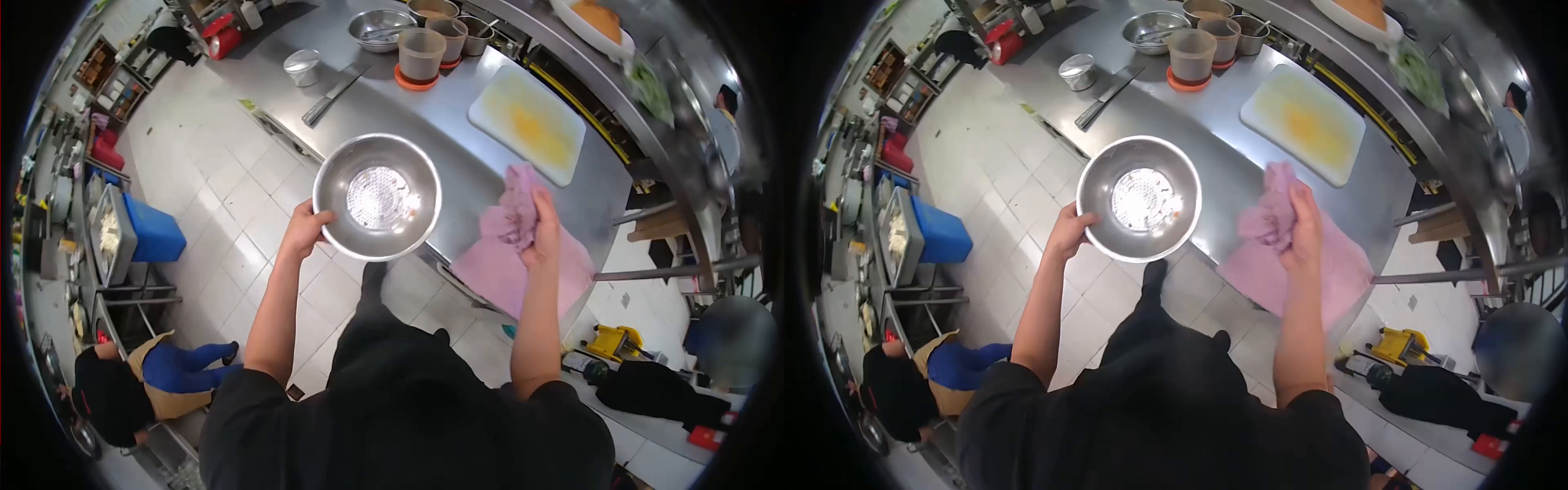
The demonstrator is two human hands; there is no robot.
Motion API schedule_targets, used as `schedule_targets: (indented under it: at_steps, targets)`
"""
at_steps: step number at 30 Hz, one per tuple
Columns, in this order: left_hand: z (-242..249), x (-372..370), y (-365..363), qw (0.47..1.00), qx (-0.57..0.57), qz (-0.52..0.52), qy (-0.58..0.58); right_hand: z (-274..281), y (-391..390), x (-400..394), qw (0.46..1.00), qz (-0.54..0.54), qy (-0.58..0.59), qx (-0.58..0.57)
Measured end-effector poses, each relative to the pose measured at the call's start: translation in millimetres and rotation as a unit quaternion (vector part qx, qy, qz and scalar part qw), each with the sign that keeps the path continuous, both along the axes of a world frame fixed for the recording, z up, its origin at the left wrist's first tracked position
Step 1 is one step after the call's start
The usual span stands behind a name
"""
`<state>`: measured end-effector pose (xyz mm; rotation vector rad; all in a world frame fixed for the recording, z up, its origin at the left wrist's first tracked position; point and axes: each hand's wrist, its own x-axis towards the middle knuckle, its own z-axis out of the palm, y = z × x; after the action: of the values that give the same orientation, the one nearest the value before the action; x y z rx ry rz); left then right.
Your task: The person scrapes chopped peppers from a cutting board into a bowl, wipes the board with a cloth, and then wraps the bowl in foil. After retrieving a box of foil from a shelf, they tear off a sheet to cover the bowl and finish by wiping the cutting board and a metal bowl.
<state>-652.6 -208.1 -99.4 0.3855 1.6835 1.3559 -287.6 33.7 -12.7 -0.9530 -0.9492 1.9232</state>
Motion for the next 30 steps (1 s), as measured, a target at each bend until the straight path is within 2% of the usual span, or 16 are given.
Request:
schedule_targets:
  at_steps: [2,6,8,11,13,15,16,17,19,20,22,23,25,28,29,30]
  targets:
    - [-9,-16,39,0.999,0.018,-0.028,-0.017,10,2,-55,0.999,-0.002,0.053,0.013]
    - [-23,-29,95,0.995,0.003,-0.048,-0.086,24,10,-109,0.998,-0.048,0.038,0.008]
    - [-38,-35,107,0.992,-0.001,-0.069,-0.108,23,15,-109,0.994,-0.103,0.027,-0.004]
    - [-18,-56,115,0.98,-0.05,-0.154,-0.111,-2,22,-79,0.991,-0.133,-0.003,-0.013]
    - [-14,-90,123,0.959,-0.175,-0.223,0.003,-22,24,-51,0.987,-0.157,-0.019,-0.021]
    - [-35,-134,147,0.953,-0.183,-0.163,0.177,-41,18,-21,0.982,-0.184,-0.033,-0.03]
    - [-44,-156,158,0.932,-0.135,-0.122,0.313,-49,15,-6,0.977,-0.196,-0.002,-0.079]
    - [-52,-178,172,0.89,-0.08,-0.076,0.442,-56,11,4,0.97,-0.207,0.032,-0.127]
    - [-66,-221,204,0.843,-0.074,-0.027,0.532,-66,3,17,0.968,-0.204,0.056,-0.136]
    - [-64,-230,215,0.776,-0.088,-0.005,0.624,-72,1,20,0.968,-0.193,0.078,-0.144]
    - [-59,-247,234,0.74,-0.195,-0.088,0.637,-96,-1,20,0.96,-0.222,0.083,-0.153]
    - [-64,-259,241,0.738,-0.193,-0.09,0.64,-107,-2,21,0.952,-0.242,0.085,-0.166]
    - [-82,-282,254,0.798,-0.231,-0.229,0.507,-109,-4,8,0.95,-0.237,0.094,-0.178]
    - [-90,-293,259,0.82,-0.206,-0.27,0.46,-98,-4,-23,0.951,-0.241,0.089,-0.17]
    - [-93,-292,253,0.843,-0.156,-0.243,0.454,-90,-2,-35,0.953,-0.249,0.078,-0.151]
    - [-101,-290,248,0.843,-0.157,-0.244,0.454,-72,-1,-52,0.953,-0.25,0.078,-0.151]
